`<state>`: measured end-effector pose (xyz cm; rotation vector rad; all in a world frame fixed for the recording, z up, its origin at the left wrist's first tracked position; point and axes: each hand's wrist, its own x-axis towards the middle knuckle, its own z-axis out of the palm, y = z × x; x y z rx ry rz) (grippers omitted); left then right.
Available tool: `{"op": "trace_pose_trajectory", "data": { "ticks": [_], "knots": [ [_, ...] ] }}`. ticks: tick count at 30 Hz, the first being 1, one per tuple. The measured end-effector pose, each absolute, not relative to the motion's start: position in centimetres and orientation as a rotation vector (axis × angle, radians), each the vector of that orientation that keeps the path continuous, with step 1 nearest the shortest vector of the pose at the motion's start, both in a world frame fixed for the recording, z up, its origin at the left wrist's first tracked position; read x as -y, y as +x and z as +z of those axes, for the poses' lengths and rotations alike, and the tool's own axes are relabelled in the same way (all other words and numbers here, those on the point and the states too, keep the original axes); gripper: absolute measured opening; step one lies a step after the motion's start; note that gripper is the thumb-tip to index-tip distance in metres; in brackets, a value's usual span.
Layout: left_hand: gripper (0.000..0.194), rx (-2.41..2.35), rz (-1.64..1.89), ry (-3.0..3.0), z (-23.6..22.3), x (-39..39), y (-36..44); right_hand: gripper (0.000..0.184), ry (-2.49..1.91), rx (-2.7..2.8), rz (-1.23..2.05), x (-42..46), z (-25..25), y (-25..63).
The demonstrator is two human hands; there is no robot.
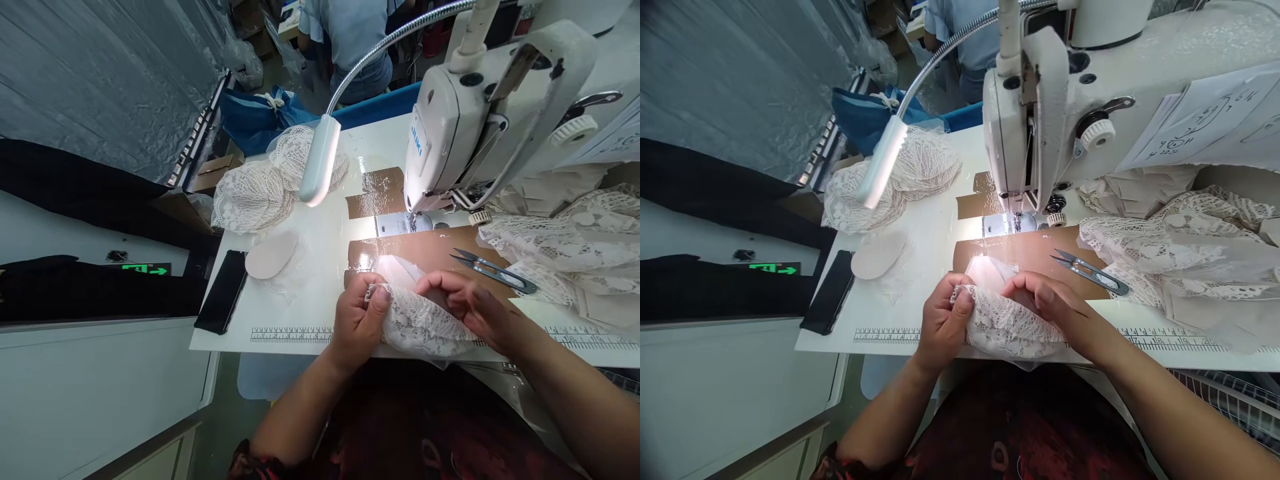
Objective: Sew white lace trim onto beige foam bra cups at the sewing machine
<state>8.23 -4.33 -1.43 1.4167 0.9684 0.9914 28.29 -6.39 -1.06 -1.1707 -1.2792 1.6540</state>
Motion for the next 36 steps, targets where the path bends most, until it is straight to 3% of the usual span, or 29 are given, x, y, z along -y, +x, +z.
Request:
{"op": "trace_pose_trajectory", "data": {
  "ticks": [5, 8, 10, 13, 14, 15, 17, 19, 25, 29, 36],
  "knots": [
    [0.019, -0.963, 1.050, 1.560, -1.1, 4.1, 7.6, 0.024, -1.303, 1.513, 1.533, 6.5, -0.4, 28.4],
    [0.017, -0.903, 1.016, 1.643, -0.9, 4.1, 7.5, 0.025, -1.283, 1.465, 1.495, 6.6, -0.5, 28.3],
    [0.017, -0.914, 1.021, 1.659, -0.7, 4.0, 7.5, 0.039, -1.181, 1.417, 1.533, 6.9, -0.9, 28.5],
    [0.017, -0.988, 1.070, 1.616, -0.4, 4.0, 7.5, 0.095, -1.134, 1.559, 1.425, 7.4, -1.5, 28.5],
    [0.017, -1.000, 1.076, 1.592, -0.4, 4.0, 7.5, 0.102, -1.186, 1.636, 1.323, 7.4, -1.6, 28.4],
    [0.018, -0.995, 1.069, 1.570, -0.3, 4.0, 7.5, 0.097, -1.264, 1.679, 1.212, 7.4, -1.6, 28.2],
    [0.020, -0.945, 1.033, 1.552, -0.3, 4.0, 7.5, 0.060, -1.383, 1.634, 1.132, 7.2, -1.4, 27.9],
    [0.022, -0.882, 0.996, 1.564, -0.4, 4.0, 7.5, 0.027, -1.365, 1.501, 1.255, 6.7, -1.0, 27.7],
    [0.024, -0.719, 0.821, 1.635, 0.1, 3.1, 7.3, 0.024, -1.127, 1.367, 1.637, 6.0, -0.7, 28.0],
    [0.035, -0.673, 0.660, 1.382, 0.1, 2.5, 6.5, 0.028, -1.225, 1.218, 1.607, 6.1, -1.0, 28.3],
    [0.040, -0.729, 0.734, 0.896, -1.2, 3.0, 5.7, 0.024, -1.216, 1.264, 1.578, 6.6, -0.8, 28.4]
  ]
}}
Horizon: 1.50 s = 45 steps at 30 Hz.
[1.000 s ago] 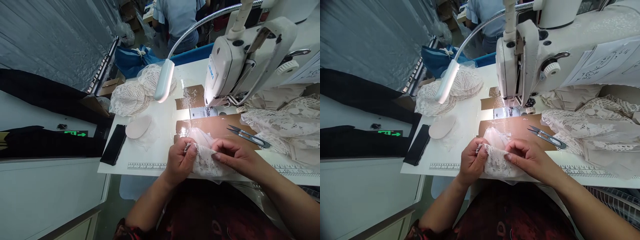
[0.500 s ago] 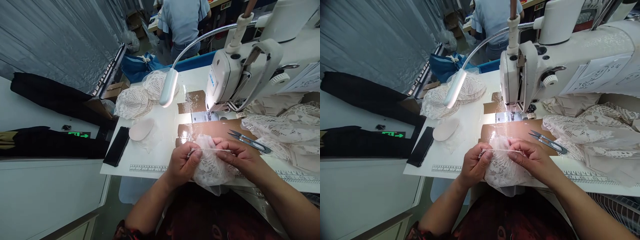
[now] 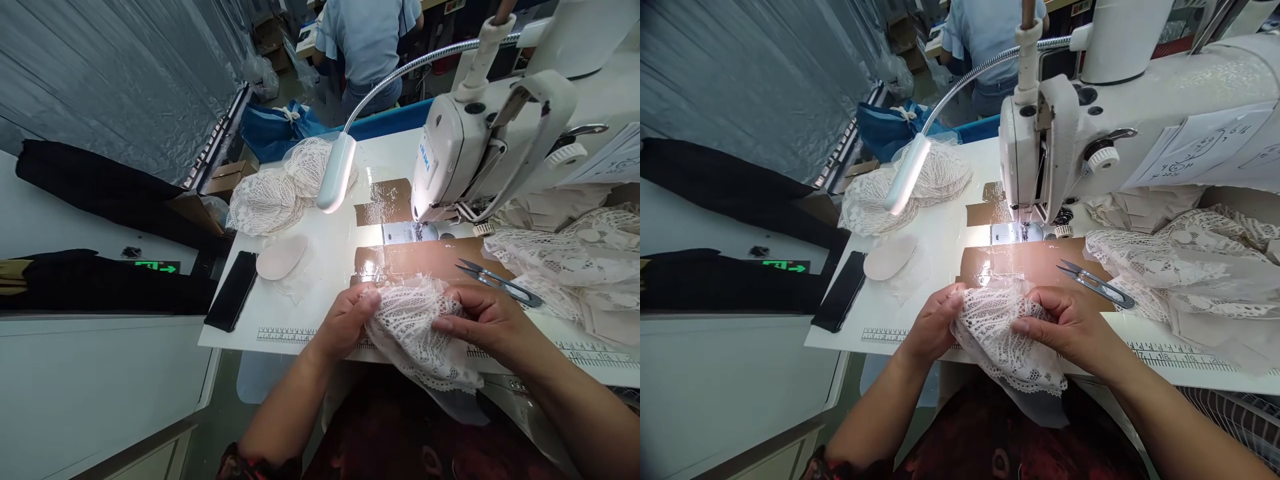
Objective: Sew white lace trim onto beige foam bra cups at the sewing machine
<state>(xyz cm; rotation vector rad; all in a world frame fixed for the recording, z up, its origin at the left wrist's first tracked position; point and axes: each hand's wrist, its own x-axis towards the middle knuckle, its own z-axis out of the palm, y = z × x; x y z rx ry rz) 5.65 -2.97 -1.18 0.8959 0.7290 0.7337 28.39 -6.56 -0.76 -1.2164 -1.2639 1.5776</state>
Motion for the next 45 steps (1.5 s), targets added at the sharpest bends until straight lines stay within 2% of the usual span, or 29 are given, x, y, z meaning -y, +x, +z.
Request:
{"op": "trace_pose_trajectory", "data": {
  "ticks": [6, 10, 12, 15, 16, 19, 20, 24, 27, 31, 38, 45],
  "knots": [
    [0.031, -0.751, 0.665, 0.890, -1.3, 3.3, 4.0, 0.022, -1.273, 1.148, 1.489, 7.2, -0.4, 28.4],
    [0.021, -0.971, 0.824, 0.977, -0.8, 2.9, 2.8, 0.017, -1.289, 1.241, 1.376, 7.7, 0.0, 28.4],
    [0.033, -0.922, 0.858, 1.138, 0.2, 2.8, 2.9, 0.013, -1.280, 1.358, 1.392, 7.8, 0.3, 28.1],
    [0.069, -0.744, 0.650, 1.416, 1.7, 2.6, 3.9, 0.009, -1.221, 1.582, 1.457, 7.8, 0.9, 27.3],
    [0.066, -0.713, 0.566, 1.470, 2.0, 2.6, 4.4, 0.007, -1.200, 1.622, 1.454, 7.7, 1.1, 27.0],
    [0.028, -0.678, 0.426, 1.517, 1.9, 2.5, 5.3, 0.011, -1.184, 1.671, 1.294, 7.3, 1.5, 26.4],
    [0.022, -0.671, 0.410, 1.521, 1.7, 2.5, 5.5, 0.013, -1.195, 1.678, 1.215, 7.2, 1.5, 26.3],
    [0.024, -0.675, 0.415, 1.536, 1.3, 2.5, 5.8, 0.019, -1.269, 1.648, 1.041, 7.0, 1.3, 26.2],
    [0.028, -0.691, 0.445, 1.489, 1.8, 2.3, 5.9, 0.022, -1.320, 1.575, 1.085, 6.9, 1.0, 26.2],
    [0.023, -0.740, 0.460, 1.496, 2.4, 1.7, 6.2, 0.025, -1.336, 1.578, 1.103, 6.7, 1.1, 26.2],
    [0.026, -0.760, 0.494, 1.549, 1.5, 1.1, 6.8, 0.027, -1.480, 1.551, 1.097, 6.4, 0.5, 26.7],
    [0.024, -0.720, 0.457, 1.405, 1.7, 0.8, 6.7, 0.026, -1.432, 1.481, 1.385, 5.4, 0.7, 27.6]
  ]
}}
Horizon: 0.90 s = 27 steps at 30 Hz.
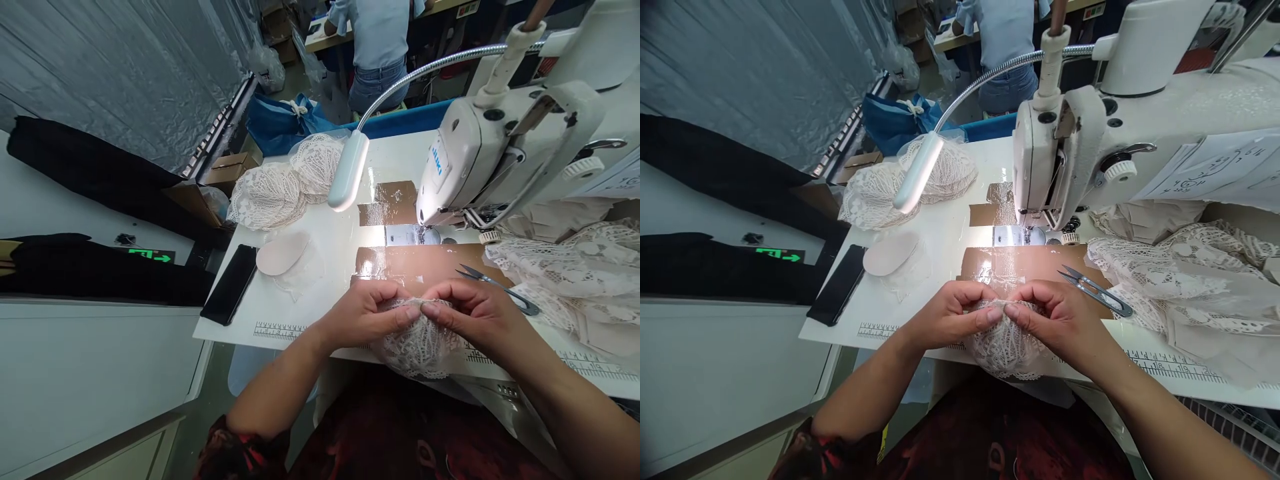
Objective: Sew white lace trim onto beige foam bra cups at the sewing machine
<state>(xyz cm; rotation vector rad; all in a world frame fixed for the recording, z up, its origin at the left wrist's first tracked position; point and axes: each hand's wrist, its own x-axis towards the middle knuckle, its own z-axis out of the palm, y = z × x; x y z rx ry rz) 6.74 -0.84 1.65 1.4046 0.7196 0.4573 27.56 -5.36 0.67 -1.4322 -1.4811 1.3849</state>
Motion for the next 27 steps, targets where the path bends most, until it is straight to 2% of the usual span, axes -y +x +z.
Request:
{"op": "trace_pose_trajectory", "data": {
  "ticks": [5, 10, 13, 16, 19, 21, 23, 24, 27],
  "knots": [
    [0.023, -0.649, 0.451, 1.204, 1.9, 0.8, 7.0, 0.024, -1.336, 1.416, 1.472, 5.3, 1.8, 27.5],
    [0.035, -0.728, 0.568, 0.871, 0.5, 1.5, 8.3, 0.028, -1.229, 1.256, 1.596, 4.5, 1.2, 27.2],
    [0.038, -0.869, 0.730, 0.716, 0.8, 1.1, 6.8, 0.031, -1.260, 1.184, 1.561, 4.0, 0.8, 28.5],
    [0.029, -1.087, 1.036, 0.902, 2.8, -0.6, 3.7, 0.033, -1.432, 1.227, 1.372, 4.1, 0.6, 30.9],
    [0.021, -1.387, 1.256, 1.508, 4.3, -2.9, 2.4, 0.029, -1.586, 1.416, 1.154, 4.3, 0.7, 33.0],
    [0.023, -1.442, 1.136, 2.061, 3.8, -4.0, 4.0, 0.026, -1.618, 1.597, 1.065, 3.9, 0.9, 33.6],
    [0.024, -1.327, 0.814, 2.534, 2.0, -4.5, 7.3, 0.025, -1.646, 1.777, 0.983, 3.0, 0.8, 33.5],
    [0.023, -1.270, 0.600, 2.689, 0.9, -4.5, 9.1, 0.025, -1.656, 1.859, 0.938, 2.5, 0.6, 33.4],
    [0.022, -1.179, 0.400, 2.757, -1.9, -3.3, 13.8, 0.029, -1.698, 2.041, 0.755, 0.9, -0.2, 32.9]
  ]
}}
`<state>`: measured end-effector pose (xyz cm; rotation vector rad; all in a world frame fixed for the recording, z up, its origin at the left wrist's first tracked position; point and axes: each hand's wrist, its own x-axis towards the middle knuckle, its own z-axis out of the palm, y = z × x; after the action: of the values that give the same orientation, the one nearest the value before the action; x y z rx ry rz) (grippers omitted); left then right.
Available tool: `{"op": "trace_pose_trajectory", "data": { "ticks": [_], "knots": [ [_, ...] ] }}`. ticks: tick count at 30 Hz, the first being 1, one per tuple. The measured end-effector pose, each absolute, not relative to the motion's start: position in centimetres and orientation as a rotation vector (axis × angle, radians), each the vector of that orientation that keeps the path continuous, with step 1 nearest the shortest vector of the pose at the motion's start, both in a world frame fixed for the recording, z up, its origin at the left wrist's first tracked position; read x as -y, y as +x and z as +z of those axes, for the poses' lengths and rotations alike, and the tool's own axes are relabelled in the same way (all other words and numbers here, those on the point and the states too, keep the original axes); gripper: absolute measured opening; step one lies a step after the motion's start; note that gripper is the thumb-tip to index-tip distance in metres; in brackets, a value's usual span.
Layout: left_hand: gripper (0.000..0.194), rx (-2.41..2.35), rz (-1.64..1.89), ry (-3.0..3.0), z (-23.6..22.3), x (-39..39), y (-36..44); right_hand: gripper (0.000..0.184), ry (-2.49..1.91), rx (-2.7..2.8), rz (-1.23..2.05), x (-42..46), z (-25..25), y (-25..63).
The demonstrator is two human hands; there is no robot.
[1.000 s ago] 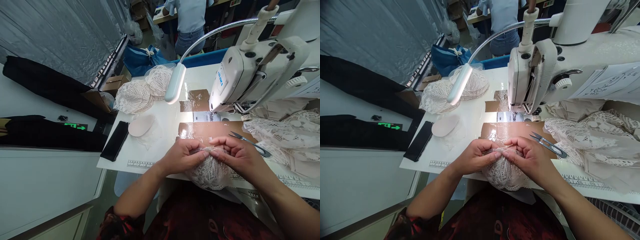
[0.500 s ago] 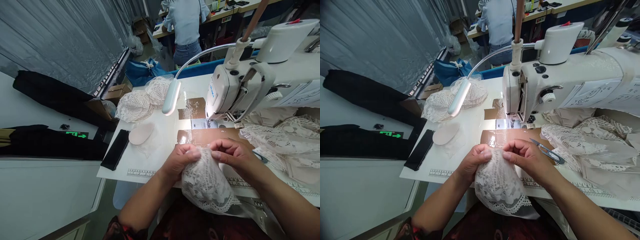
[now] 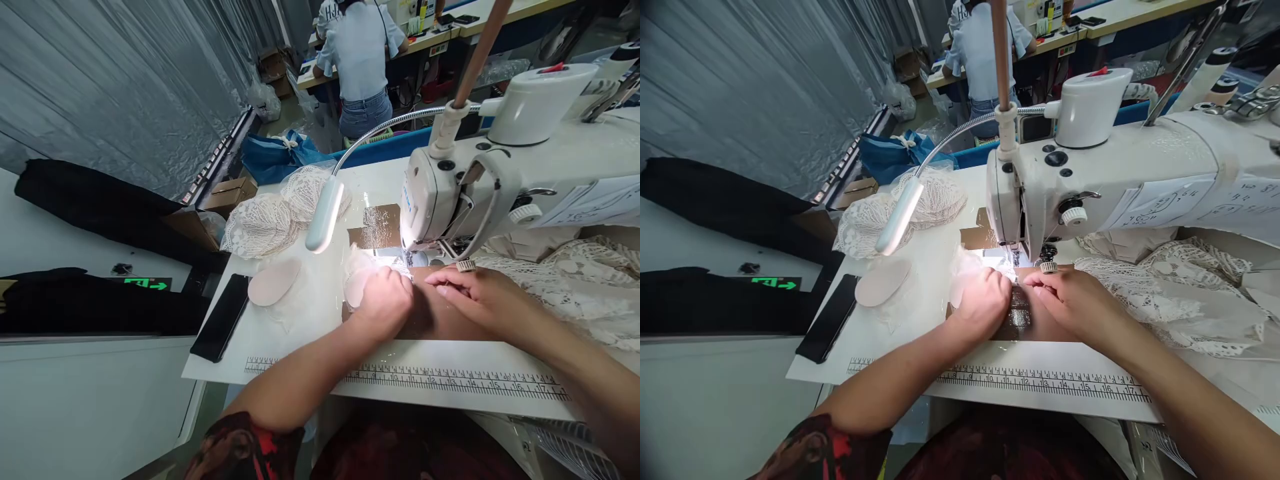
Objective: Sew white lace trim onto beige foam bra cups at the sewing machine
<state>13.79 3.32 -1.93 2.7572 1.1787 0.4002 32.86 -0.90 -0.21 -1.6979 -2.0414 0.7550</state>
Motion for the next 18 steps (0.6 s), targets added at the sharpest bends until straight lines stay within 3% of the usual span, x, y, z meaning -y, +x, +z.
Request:
{"op": "trace_pose_trajectory", "data": {
  "ticks": [5, 10, 18],
  "knots": [
    [0.032, -1.073, 0.047, 2.878, -1.7, -1.3, 14.8, 0.033, -1.605, 2.261, 0.568, 0.5, -1.5, 31.4],
    [0.030, -0.987, 0.202, 2.651, -0.1, -2.8, 12.3, 0.024, -1.651, 2.422, 0.233, 1.4, -2.2, 30.1],
    [0.034, -0.864, 0.291, 2.813, -2.6, -5.7, 11.8, 0.047, -1.778, 2.411, 0.039, 0.8, -2.8, 29.6]
  ]
}}
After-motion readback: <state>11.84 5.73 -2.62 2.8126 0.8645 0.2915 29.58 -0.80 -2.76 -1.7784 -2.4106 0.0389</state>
